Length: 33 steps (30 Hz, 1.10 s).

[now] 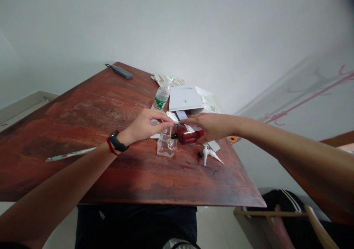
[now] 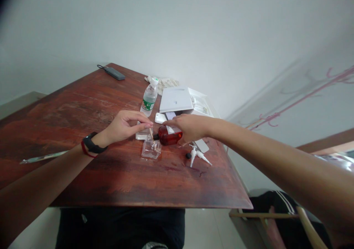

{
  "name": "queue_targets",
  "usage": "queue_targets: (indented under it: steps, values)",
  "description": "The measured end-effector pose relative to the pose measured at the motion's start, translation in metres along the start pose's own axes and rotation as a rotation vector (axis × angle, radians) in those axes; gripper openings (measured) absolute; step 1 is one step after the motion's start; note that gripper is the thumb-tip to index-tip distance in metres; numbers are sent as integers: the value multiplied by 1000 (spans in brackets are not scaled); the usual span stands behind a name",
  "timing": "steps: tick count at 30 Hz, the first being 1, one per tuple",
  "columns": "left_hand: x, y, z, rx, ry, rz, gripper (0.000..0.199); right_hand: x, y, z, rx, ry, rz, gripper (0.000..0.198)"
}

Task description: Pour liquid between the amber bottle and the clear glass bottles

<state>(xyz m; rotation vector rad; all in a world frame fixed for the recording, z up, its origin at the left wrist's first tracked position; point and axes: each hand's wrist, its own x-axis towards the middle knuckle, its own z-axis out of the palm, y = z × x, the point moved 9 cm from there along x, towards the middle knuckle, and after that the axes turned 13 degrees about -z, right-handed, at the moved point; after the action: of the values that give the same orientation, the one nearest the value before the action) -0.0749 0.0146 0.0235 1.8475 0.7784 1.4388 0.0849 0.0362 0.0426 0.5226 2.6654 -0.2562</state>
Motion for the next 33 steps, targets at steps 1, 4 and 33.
queue_targets:
  steps: [1, 4, 33]
  values:
    - [0, 0, 0, 1, 0, 2, 8, 0, -1, 0, -4, -2, -8, 72]
    - [0, 0, 0, 3, 1, 3, 8, 1, -2, 0, -4, -9, -22, 70]
    - [-1, 3, 1, 3, 7, 9, 5, 1, 4, -1, -26, -23, 1, 69]
